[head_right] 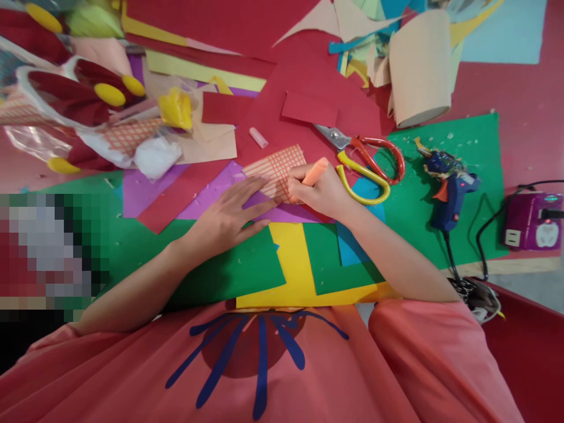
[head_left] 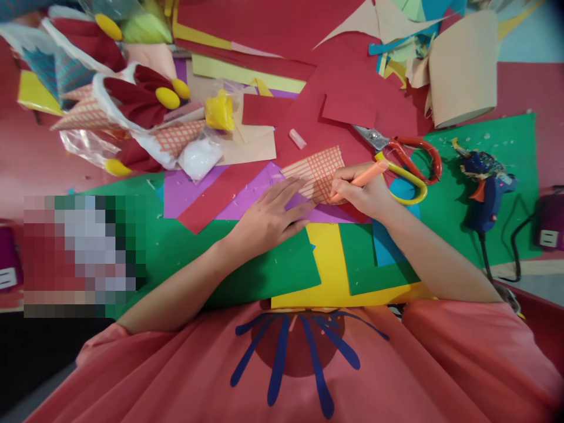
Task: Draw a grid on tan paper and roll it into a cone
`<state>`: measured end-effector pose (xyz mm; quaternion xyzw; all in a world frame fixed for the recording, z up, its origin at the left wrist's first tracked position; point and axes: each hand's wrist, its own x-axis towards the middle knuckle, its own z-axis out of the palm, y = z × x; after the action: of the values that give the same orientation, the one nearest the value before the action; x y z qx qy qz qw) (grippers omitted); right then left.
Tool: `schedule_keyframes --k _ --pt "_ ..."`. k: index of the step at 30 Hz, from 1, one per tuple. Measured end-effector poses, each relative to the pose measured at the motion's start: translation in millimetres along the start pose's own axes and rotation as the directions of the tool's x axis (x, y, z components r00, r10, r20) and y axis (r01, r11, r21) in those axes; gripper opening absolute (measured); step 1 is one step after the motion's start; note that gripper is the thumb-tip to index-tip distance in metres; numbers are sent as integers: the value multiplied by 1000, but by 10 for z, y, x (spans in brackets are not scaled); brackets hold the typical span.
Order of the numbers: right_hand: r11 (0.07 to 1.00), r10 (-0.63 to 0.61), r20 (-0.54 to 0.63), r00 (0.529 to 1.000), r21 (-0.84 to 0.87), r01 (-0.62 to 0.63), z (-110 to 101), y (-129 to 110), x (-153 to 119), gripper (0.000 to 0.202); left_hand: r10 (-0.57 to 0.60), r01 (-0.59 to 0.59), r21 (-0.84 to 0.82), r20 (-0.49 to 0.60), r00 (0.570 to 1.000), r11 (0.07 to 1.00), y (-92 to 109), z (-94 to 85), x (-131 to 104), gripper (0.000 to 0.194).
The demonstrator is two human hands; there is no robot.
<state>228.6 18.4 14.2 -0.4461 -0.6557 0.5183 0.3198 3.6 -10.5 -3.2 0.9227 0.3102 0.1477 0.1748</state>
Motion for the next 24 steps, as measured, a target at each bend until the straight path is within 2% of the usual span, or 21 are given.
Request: schedule_keyframes --k 2,5,10,13,17,20,24 --pt "1000 13 -17 1000 23 -13 -11 9 -1 25 -1 1 0 -2 1000 1000 -4 -1 -3 38" --pt "999 27 -116 993 49 -21 -19 21 -11 26 -20 20 8 9 1000 1000 -7 -8 -6 38" --pt "996 -44 -244 969 60 60 -16 64 -51 34 -4 4 18 21 1000 1000 -4 -16 -13 36" --pt "995 -73 -246 966 47 87 -14 75 -60 32 59 -60 25 28 998 998 3 -13 -19 35" --pt "999 -40 -217 975 -15 38 -9 33 -36 28 136 -137 32 38 990 990 22 -12 -19 34" --pt "998 -44 -195 980 -54 34 -4 8 -14 26 125 -128 41 64 990 991 32 -11 -17 36" --pt "995 -59 -187 981 -91 42 5 25 -1 23 133 -135 72 37 990 988 31 -12 -14 37"
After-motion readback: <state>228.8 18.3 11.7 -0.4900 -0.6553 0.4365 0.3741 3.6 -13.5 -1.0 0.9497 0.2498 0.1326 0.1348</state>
